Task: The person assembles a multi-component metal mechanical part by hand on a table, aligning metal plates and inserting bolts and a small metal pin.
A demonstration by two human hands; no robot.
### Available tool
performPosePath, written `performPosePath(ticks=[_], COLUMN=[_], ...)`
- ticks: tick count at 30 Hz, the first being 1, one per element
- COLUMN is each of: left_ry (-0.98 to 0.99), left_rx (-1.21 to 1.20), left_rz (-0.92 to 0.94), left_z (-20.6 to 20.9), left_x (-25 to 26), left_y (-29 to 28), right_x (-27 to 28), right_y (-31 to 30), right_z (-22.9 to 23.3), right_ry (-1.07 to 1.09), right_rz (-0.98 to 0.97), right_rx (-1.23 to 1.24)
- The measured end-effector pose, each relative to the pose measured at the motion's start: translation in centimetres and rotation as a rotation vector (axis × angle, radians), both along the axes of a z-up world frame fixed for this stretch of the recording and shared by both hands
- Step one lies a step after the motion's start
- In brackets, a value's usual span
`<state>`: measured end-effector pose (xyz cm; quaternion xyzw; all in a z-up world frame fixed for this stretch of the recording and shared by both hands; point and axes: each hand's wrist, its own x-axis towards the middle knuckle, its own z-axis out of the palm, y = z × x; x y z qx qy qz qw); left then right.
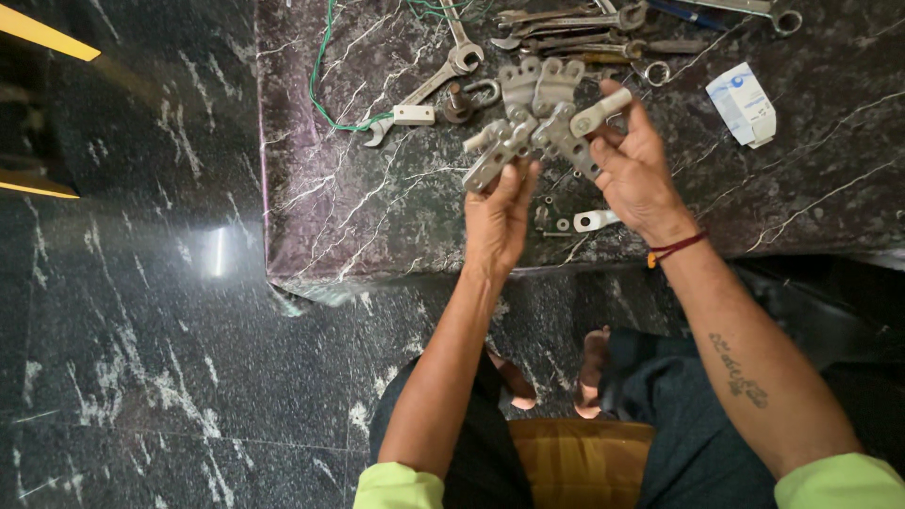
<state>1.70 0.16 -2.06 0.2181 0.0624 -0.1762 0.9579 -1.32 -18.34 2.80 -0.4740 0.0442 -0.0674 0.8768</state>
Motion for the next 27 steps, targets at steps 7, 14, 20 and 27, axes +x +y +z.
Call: performPosePath(ticks=[7, 14, 20, 27], left_ry=[-0.067, -0.104, -0.029, 0.040], left_rx=[0.059, -0.012, -0.081, -0.069], left_rz=[-0.030, -0.019, -0.043, 0.015], left_z=[0.1, 0.3, -1.7, 0.7], left_x=[0.3, 0.5, 0.0, 0.2], left_y=[-0.7, -0.5, -0.4, 1.6], right_x=[-0.2, -0.2, -0.6, 1.7], right_y=[0.1, 1.2, 2.5, -0.8], right_z=[0.0, -0.8, -1.5, -0.6], right_ry=[-0.028, -0.115, -0.004, 0.022], right_rz=[0.014, 0.007, 0.056, -0.342], right_rx=[-0.029, -0.021, -0.235, -0.526])
